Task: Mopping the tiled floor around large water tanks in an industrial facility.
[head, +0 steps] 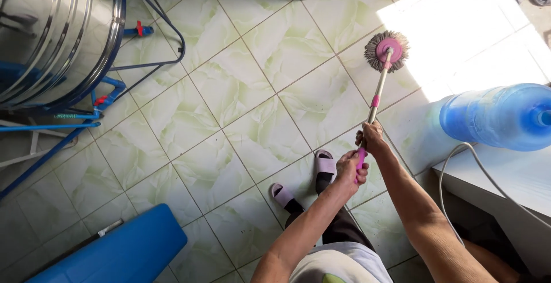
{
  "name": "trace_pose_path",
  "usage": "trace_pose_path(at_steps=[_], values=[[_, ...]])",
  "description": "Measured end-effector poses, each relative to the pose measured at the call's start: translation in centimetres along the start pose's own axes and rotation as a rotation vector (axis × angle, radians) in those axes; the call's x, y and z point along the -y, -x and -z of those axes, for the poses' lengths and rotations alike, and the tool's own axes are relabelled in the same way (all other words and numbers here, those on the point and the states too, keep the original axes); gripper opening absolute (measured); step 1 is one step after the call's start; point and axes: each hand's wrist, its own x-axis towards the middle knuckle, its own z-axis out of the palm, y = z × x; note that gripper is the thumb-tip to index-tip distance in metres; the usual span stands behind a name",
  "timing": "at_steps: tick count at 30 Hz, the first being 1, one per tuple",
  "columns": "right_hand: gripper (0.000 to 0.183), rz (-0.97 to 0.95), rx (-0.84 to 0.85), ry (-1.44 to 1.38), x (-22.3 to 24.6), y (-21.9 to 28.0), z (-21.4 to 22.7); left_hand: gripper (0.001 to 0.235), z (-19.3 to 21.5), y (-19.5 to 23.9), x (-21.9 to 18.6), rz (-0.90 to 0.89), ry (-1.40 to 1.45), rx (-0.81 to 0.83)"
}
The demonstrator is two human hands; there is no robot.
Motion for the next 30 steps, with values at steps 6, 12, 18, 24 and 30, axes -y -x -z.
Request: trace_pose_path(at_steps=[6,12,18,24,30], values=[[0.021,0.063,0.026,0.071,-5.5,1.4,-4.5,0.034,6.4,3.3,-1.3,-0.008,0.034,-0.032],[0.018,0.110,0.007,0.281,-19.6,10.9,-10.6,0.041,20.1,14.7,1.0,0.006,0.166,-0.052],[0.016,0.049,0.186,0.169,-31.9,25.8,-13.7,0.037,29.1,29.8,4.0,0.061,0.355,-0.165],[0.010,-0.183,0.234,0.164,-32.5,33.8,-13.2,0.034,31.7,34.8,7.1,0.223,0.617,-0.152],[0.006,-0.123,0.260,0.182,-27.6,31.0,-9.9,0.048,22.3,33.6,6.4,0.086,0.373,-0.134]])
